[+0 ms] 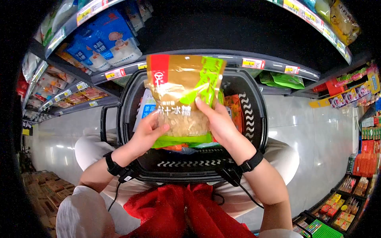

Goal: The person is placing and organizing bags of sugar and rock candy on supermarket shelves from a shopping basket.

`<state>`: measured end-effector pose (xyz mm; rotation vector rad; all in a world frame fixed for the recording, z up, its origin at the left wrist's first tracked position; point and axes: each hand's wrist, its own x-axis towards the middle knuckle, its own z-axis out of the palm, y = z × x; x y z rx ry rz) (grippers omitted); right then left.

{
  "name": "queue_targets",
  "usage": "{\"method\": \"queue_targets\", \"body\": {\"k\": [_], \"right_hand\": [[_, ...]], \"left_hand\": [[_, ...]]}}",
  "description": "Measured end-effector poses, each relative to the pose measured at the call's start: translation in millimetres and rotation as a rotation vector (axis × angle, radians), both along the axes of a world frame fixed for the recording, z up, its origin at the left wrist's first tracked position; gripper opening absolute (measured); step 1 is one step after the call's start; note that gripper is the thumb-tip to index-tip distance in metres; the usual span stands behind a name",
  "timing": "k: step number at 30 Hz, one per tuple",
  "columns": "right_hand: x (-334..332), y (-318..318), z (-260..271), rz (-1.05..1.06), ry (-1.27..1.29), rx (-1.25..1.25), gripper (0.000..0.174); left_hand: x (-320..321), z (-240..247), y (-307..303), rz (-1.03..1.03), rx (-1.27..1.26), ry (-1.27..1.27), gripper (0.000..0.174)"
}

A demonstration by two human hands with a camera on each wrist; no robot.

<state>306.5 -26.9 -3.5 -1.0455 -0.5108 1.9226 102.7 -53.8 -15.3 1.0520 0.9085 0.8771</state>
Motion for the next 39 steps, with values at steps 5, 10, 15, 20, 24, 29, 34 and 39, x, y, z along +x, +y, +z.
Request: {"method": "queue_targets", "body": {"k": [5, 10, 15, 20, 24, 29, 34, 39], "right_hand": [[0.2, -8.5, -1.4, 0.087, -0.03, 0.071, 0.036], [7.1, -2.3, -0.9, -0.05, 0.09, -0.107, 0.041], [15.5, 29.8, 17.0, -0.176, 0.091, 0.034, 0.041], [2.2, 148.7, 40.2, -0.405, -0.272, 0.405, 0.028], [-19.4, 230.1, 22.9, -0.49, -0.373, 0.625, 0.03], [-56.9, 369.3, -6.3, -0.438, -0.654, 0.858, 0.029], [-80.7, 436.0, 0.9, -0.538, -0.576, 0.92, 0.028], [-114.7, 455.4, -24.5, -0.57, -0.634, 0.971, 0.028]], "left_hand": [[-7.2, 5.5, -6.5, -0.069, 0.096, 0.253, 0.041], [-20.3, 28.3, 1.5, 0.034, 0.187, 0.105, 0.052], [-42.9, 58.0, 18.1, 0.159, 0.222, 0.031, 0.047], [-57.1, 72.8, 42.0, 0.128, 0.246, 0.032, 0.041], [-52.9, 58.9, 50.4, 0.048, 0.371, 0.17, 0.04], [-59.7, 55.9, 59.2, -0.019, 0.346, 0.355, 0.036], [-69.2, 65.7, 68.9, -0.031, 0.175, 0.336, 0.038], [-66.7, 67.9, 75.8, -0.057, 0.128, 0.376, 0.042]]}}
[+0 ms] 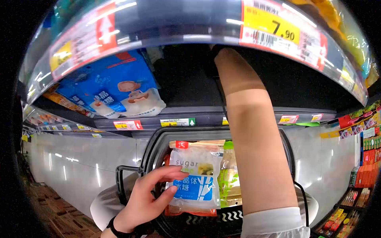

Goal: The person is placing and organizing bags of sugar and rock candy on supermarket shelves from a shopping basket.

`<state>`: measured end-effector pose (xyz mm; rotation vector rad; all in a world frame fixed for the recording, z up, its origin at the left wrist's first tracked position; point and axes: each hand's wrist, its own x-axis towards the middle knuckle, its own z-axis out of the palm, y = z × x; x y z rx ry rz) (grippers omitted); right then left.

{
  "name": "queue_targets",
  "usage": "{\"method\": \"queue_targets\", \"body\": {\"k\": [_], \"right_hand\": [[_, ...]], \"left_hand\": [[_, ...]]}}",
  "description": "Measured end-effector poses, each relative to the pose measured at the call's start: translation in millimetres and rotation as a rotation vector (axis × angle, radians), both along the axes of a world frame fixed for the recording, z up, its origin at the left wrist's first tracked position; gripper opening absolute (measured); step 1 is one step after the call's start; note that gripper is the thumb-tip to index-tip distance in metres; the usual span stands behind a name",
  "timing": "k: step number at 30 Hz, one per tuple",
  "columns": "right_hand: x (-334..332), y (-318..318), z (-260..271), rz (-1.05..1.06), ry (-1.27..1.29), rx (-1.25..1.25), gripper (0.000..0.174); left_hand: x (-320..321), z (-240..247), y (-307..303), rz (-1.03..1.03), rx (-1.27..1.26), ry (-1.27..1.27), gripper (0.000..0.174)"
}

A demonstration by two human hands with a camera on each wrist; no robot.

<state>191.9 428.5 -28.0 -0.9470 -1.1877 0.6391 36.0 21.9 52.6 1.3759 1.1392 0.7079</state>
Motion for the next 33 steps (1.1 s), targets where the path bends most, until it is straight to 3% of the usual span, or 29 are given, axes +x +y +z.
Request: {"method": "queue_targets", "body": {"k": [15, 33], "right_hand": [[-16.5, -11.7, -4.9, 0.007, -0.08, -0.026, 0.027], [31.2, -25.7, 7.2, 0.148, 0.027, -0.092, 0.026]], "left_hand": [[6.3, -4.0, -4.9, -0.053, 0.001, 0.015, 0.044], [14.0, -12.5, -2.5, -0.037, 0.035, -0.066, 0.037]]}}
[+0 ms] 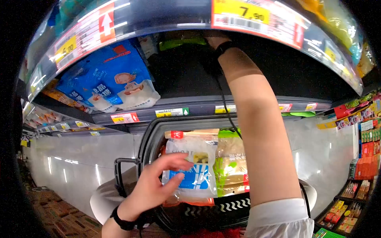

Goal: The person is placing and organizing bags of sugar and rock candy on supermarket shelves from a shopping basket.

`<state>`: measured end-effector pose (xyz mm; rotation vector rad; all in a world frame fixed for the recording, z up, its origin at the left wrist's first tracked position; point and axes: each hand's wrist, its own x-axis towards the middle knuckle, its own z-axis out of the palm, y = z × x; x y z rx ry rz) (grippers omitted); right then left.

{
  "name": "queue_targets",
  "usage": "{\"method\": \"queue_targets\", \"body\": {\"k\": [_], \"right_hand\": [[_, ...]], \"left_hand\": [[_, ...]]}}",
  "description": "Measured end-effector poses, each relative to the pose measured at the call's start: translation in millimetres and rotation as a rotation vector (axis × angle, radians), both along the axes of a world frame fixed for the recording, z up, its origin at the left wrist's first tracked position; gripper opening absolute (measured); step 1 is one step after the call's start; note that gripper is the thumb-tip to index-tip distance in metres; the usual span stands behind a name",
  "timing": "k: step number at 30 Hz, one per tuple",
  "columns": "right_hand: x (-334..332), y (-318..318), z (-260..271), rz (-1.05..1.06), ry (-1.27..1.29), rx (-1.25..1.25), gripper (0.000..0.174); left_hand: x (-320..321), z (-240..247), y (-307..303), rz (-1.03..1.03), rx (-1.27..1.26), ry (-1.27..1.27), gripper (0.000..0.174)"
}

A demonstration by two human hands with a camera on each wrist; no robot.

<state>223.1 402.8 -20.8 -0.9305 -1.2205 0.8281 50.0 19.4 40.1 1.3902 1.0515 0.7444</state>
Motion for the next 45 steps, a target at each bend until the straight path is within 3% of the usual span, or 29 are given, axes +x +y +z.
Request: {"method": "queue_targets", "body": {"k": [4, 6, 7, 8, 9, 10, 14, 17, 18, 21, 22, 24, 26, 29, 34, 37, 40, 42, 44, 45], "right_hand": [[19.6, -50.6, -7.7, 0.114, 0.009, -0.141, 0.025], [50.1, -88.0, -9.4, -0.032, -0.182, -0.457, 0.028], [57.9, -128.9, -0.3, 0.096, 0.058, -0.431, 0.028], [59.0, -161.2, 9.6, -0.088, 0.015, -0.478, 0.024], [75.4, -183.2, 0.3, 0.083, 0.13, -0.417, 0.02], [71.8, -224.5, 22.6, 0.125, 0.253, -0.549, 0.025], [69.4, -337.9, 53.9, 0.176, 0.243, -0.669, 0.032], [63.0, -386.1, 46.5, 0.198, 0.304, -0.596, 0.03], [64.2, -393.3, 43.6, 0.201, 0.315, -0.606, 0.03], [71.2, -411.4, 38.1, 0.23, 0.216, -0.492, 0.03], [72.9, -416.8, 41.4, 0.226, 0.053, -0.445, 0.028], [74.0, -423.7, 47.1, 0.221, -0.279, -0.338, 0.027], [68.9, -430.2, 38.1, 0.213, -0.206, -0.308, 0.028], [62.5, -429.6, 36.5, 0.165, 0.29, -0.503, 0.031], [65.9, -426.4, 33.4, 0.221, 0.42, -0.607, 0.033], [72.1, -427.7, 34.6, 0.286, 0.308, -0.619, 0.032], [73.9, -431.5, 47.0, 0.404, -0.024, -0.719, 0.036], [73.7, -430.1, 35.0, 0.34, -0.059, -0.661, 0.031], [75.3, -429.3, 21.7, 0.108, -0.369, -0.462, 0.025], [73.2, -430.1, 19.4, 0.022, -0.366, -0.375, 0.021]], "left_hand": [[-0.3, -6.4, -1.3, 0.026, 0.059, -0.02, 0.034], [0.4, -11.1, -2.0, 0.075, 0.038, -0.081, 0.031], [1.0, -12.9, -0.8, 0.099, 0.071, -0.091, 0.03], [1.8, -15.9, 0.3, 0.124, 0.101, -0.1, 0.029], [3.0, -23.0, -1.5, 0.191, 0.151, -0.102, 0.028], [3.7, -21.1, -2.2, 0.223, 0.175, -0.076, 0.03], [14.7, -20.5, -13.3, 0.314, -0.042, -0.239, 0.039], [20.4, -23.9, -29.9, 0.165, -0.485, -0.621, 0.053], [21.6, -24.3, -35.5, 0.1, -0.621, -0.777, 0.053], [28.3, -18.1, -49.0, 0.079, -0.7, -0.9, 0.049], [30.9, -23.4, -49.0, 0.084, -0.705, -0.89, 0.049], [38.4, -35.1, -45.5, 0.147, -0.455, -0.69, 0.045], [43.2, -31.7, -48.6, 0.212, -0.385, -0.583, 0.041], [49.7, -33.8, -47.1, 0.321, -0.156, -0.51, 0.036], [58.7, -44.9, -49.8, 0.431, -0.013, -0.471, 0.036], [56.2, -54.0, -53.3, 0.531, -0.102, -0.508, 0.036], [55.0, -43.7, -49.5, 0.494, -0.106, -0.556, 0.037], [51.7, -38.9, -47.7, 0.452, -0.073, -0.528, 0.038], [47.1, -31.0, -46.8, 0.306, -0.248, -0.584, 0.038], [43.8, -31.1, -44.8, 0.258, -0.281, -0.611, 0.037]]}}
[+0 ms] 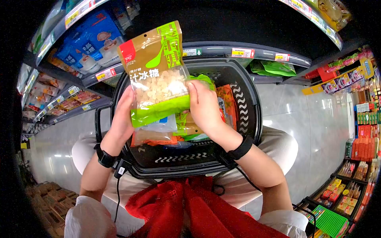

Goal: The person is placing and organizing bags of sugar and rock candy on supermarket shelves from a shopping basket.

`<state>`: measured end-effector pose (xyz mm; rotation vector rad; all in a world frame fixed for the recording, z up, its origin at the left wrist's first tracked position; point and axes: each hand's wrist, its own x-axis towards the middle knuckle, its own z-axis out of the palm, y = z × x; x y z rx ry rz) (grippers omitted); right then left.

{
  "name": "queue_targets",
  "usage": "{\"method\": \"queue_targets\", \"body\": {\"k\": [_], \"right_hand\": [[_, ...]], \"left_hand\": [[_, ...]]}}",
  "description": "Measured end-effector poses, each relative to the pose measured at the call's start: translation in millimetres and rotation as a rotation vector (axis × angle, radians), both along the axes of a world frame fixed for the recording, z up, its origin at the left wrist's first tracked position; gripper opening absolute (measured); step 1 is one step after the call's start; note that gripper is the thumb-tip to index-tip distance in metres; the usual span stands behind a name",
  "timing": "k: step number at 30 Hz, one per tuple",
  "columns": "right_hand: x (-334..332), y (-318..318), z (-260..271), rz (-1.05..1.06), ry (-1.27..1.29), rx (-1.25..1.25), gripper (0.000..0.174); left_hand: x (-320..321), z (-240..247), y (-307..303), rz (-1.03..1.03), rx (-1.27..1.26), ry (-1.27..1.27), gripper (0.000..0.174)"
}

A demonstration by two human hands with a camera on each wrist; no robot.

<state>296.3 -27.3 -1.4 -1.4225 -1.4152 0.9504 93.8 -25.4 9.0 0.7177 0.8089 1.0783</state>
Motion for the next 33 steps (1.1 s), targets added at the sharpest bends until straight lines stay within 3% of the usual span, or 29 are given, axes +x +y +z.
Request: {"method": "queue_targets", "body": {"k": [4, 6, 10, 12, 13, 15, 16, 19, 21, 24, 28, 30, 31, 33], "right_hand": [[-2.3, -7.9, 6.6, 0.02, -0.047, 0.056, 0.018], [-3.0, -8.1, 3.7, 0.039, -0.164, 0.321, 0.016], [-6.0, -2.9, -0.5, 0.054, -0.154, 0.226, 0.019], [-6.0, 0.6, 2.6, 0.123, -0.009, -0.215, 0.024], [-6.6, 1.6, -0.6, 0.122, -0.009, -0.215, 0.024], [-8.2, 2.6, -9.2, 0.096, -0.073, 0.086, 0.028], [-8.0, 2.4, -9.0, 0.094, -0.073, 0.085, 0.028], [-8.1, 0.1, -7.5, 0.09, 0.145, -0.084, 0.031], [-10.2, -2.0, -8.4, 0.007, 0.671, -0.257, 0.034], [-10.9, -5.0, 1.6, -0.016, 0.825, -0.359, 0.033], [-11.4, -4.2, -5.1, -0.051, 0.813, -0.295, 0.03], [-7.4, 3.7, -16.2, -0.067, 0.277, -0.059, 0.027], [-5.3, 5.2, -13.8, -0.065, 0.278, -0.06, 0.027], [-3.0, 8.0, -4.6, -0.057, -0.35, 0.164, 0.026]], "left_hand": [[-7.7, 3.9, 6.7, -0.048, -0.085, -0.193, 0.042], [-9.1, 2.8, 4.2, 0.006, -0.067, -0.133, 0.039], [-9.9, 2.8, 2.6, 0.121, -0.005, -0.016, 0.031], [-10.0, 1.9, 2.2, 0.136, 0.038, -0.014, 0.029], [-9.7, 1.9, 1.5, 0.128, 0.055, 0.021, 0.028], [-7.1, -0.4, -0.4, 0.115, 0.074, 0.057, 0.028], [-4.1, -4.7, -2.4, 0.093, 0.09, 0.071, 0.028], [2.5, -9.0, -6.6, 0.076, 0.076, 0.081, 0.028], [3.2, -11.2, -4.6, 0.066, 0.107, 0.073, 0.027], [7.4, -10.8, -2.6, 0.086, 0.129, 0.069, 0.025], [-0.3, -17.1, 7.7, 0.171, 0.051, 0.189, 0.021], [-5.9, -18.2, 9.3, 0.159, 0.112, 0.3, 0.02], [-7.2, -17.4, 9.5, 0.147, 0.173, 0.409, 0.019], [-4.2, -22.0, 9.5, 0.223, 0.229, 0.515, 0.018]]}}
